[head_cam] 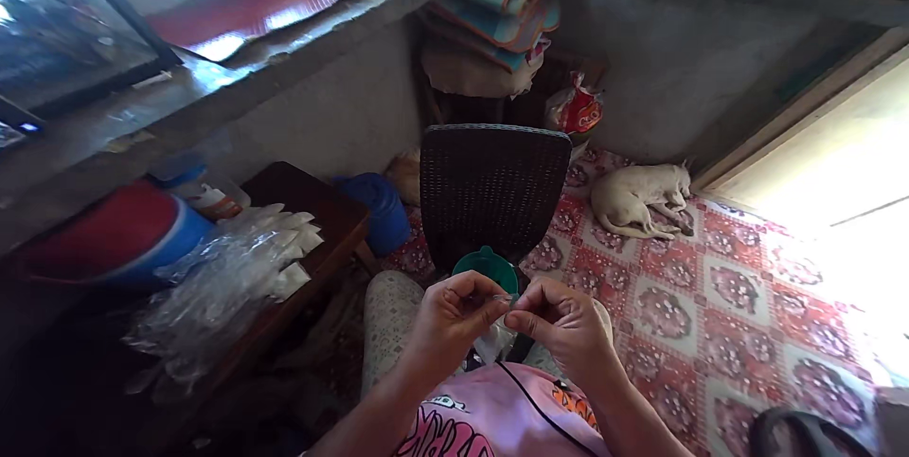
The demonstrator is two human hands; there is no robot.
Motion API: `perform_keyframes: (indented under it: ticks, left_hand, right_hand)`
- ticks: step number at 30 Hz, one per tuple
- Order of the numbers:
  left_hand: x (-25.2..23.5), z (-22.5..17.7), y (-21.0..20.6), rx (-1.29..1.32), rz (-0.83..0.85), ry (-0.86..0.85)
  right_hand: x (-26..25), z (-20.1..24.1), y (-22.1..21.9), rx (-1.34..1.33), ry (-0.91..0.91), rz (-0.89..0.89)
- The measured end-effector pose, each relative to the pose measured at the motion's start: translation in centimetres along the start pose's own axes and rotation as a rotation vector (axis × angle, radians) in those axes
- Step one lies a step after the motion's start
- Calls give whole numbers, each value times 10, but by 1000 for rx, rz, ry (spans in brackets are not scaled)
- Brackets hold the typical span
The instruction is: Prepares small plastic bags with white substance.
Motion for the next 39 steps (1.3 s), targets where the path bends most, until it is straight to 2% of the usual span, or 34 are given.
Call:
perform_keyframes:
  ticks: [7, 17, 25, 32, 39]
  left_hand:
    - [1, 5, -1, 47, 4, 20]
    - [1, 10, 0, 70, -23, 45]
    - [3, 8, -7, 7, 30, 99]
    - [1, 7, -1, -55, -9, 49]
    - [0, 5, -10, -94, 98, 82]
  right_hand:
    - [2, -5, -7, 33, 123, 71]
    - [1, 2, 6, 122, 96, -20]
    - [5, -5, -3, 184, 221, -20]
    - [1, -6, -5, 119, 149, 69]
    - [2, -5, 3, 148, 221, 16]
Point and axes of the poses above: each hand's wrist, its own x-axis away from the middle knuckle, its own y-axis out of the back of the hand, z = x × y, the point moved 8 cm from there along -x, towards the middle knuckle, and after that the axes turned 6 degrees about x, right-handed, at the moved point
